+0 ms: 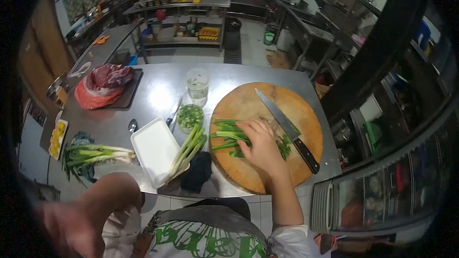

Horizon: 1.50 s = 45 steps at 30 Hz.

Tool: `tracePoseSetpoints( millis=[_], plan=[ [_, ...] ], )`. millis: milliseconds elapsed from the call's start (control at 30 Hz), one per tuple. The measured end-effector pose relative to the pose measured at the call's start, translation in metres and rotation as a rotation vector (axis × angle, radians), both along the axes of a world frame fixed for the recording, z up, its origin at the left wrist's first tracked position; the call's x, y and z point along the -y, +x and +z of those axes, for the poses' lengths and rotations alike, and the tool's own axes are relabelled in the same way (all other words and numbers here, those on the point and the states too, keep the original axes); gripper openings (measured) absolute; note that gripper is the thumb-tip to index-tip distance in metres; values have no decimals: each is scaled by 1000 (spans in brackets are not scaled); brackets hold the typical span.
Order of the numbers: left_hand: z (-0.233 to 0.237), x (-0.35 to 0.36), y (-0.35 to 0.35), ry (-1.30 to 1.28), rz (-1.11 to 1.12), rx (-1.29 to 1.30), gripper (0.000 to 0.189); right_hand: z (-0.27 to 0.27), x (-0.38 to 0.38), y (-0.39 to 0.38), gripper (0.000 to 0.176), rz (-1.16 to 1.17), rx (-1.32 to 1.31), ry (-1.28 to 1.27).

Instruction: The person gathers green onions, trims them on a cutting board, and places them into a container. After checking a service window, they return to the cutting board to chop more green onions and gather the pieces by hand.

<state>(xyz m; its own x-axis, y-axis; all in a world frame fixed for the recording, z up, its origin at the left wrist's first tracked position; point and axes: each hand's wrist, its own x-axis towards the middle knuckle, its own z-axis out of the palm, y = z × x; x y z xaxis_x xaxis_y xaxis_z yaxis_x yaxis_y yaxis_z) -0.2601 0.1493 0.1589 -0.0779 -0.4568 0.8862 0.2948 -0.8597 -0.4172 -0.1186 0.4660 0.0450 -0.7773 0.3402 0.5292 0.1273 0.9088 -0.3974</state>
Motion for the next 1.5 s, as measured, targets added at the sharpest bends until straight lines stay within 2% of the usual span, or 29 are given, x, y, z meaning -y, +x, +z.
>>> tracePoseSetpoints(
  millis=[33, 67, 100, 133, 167, 233, 300, 367, 433, 467, 667, 733, 767, 833, 867, 933, 967, 1000, 1033, 1067, 1133, 1200, 1267, 1300, 1367, 1400, 1467, 1500],
  plan=[
    [-5, -10, -15, 271, 662, 312, 49, -9, -5, -9, 36, -51, 128, 132],
    [-4, -38, -9, 295, 491, 435, 48, -15, -7, -16, 36, -33, 116, 133],
    [-8, -65, -2, 308, 307, 554, 48, -21, -6, -19, 37, -87, 240, 105],
    [-34, -64, -8, -32, 340, 521, 45, -26, -7, -21, 38, -150, 364, 77],
    [-61, -65, -15, -369, 364, 482, 42, -28, -7, -22, 38, -155, 356, 77],
    [-88, -93, -14, -735, 447, 505, 37, -33, -5, -22, 32, -151, 311, 130],
    [-112, -111, -17, -1046, 279, 528, 33, -35, -3, -21, 29, -170, 312, 145],
    [-126, -126, -24, -1298, 306, 405, 19, -36, -4, -23, 26, -179, 304, 168],
    [-126, -139, -21, -1485, 320, 308, 22, -39, -5, -22, 21, -189, 219, 134],
    [-133, -150, -24, -1422, 372, 269, 20, -39, -6, -22, 21, -191, 215, 132],
    [-143, -182, -16, -1458, 490, 190, 23, -39, -18, -19, 21, -170, 29, -8],
    [-145, -188, -11, -1431, 555, 149, 27, -45, -24, -21, 17, -206, -226, -233],
    [-144, -189, -8, -1429, 553, 148, 27, -42, -22, -18, 17, -208, -227, -231],
    [-140, -193, -3, -1478, 703, 60, 38, -26, -18, -7, 25, -39, -563, -626],
    [-138, -199, 0, -1473, 691, 44, 38, -17, -13, 1, 27, -29, -635, -715],
    [-137, -213, 10, -1585, 901, -115, 70, -7, -1, 27, 24, -108, -611, -737],
    [-135, -221, 15, -1586, 884, -120, 70, -7, 4, 41, 21, -161, -570, -765],
    [-133, -230, 18, -1648, 1019, -214, 85, -9, 6, 54, 23, -263, -435, -631],
    [-131, -237, 19, -1711, 1160, -312, 100, -10, 10, 63, 23, -267, -429, -632],
    [-135, -248, 16, -1804, 1133, -428, 107, -9, 16, 70, 25, -293, -284, -495],
    [-141, -257, 11, -1819, 1156, -521, 104, -20, 21, 77, 29, -333, -97, -229],
    [-142, -260, 7, -1827, 1182, -614, 100, -30, 25, 79, 27, -281, -26, -231],
    [-142, -258, -1, -1788, 1032, -614, 87, -40, 29, 76, 23, -238, 13, -207],
    [-142, -257, -4, -1789, 1031, -622, 87, -41, 31, 72, 23, -243, 11, -212],
    [-142, -253, -8, -1715, 991, -630, 66, -41, 33, 62, 26, -196, 64, -141],
    [-144, -252, -10, -1720, 997, -639, 66, -39, 35, 56, 28, -197, 99, -134],
    [-146, -251, -17, -1598, 980, -615, 48, -40, 35, 42, 29, -204, 152, -86],
    [-145, -249, -19, -1603, 987, -623, 48, -41, 35, 37, 30, -211, 217, -30]
  ],
)
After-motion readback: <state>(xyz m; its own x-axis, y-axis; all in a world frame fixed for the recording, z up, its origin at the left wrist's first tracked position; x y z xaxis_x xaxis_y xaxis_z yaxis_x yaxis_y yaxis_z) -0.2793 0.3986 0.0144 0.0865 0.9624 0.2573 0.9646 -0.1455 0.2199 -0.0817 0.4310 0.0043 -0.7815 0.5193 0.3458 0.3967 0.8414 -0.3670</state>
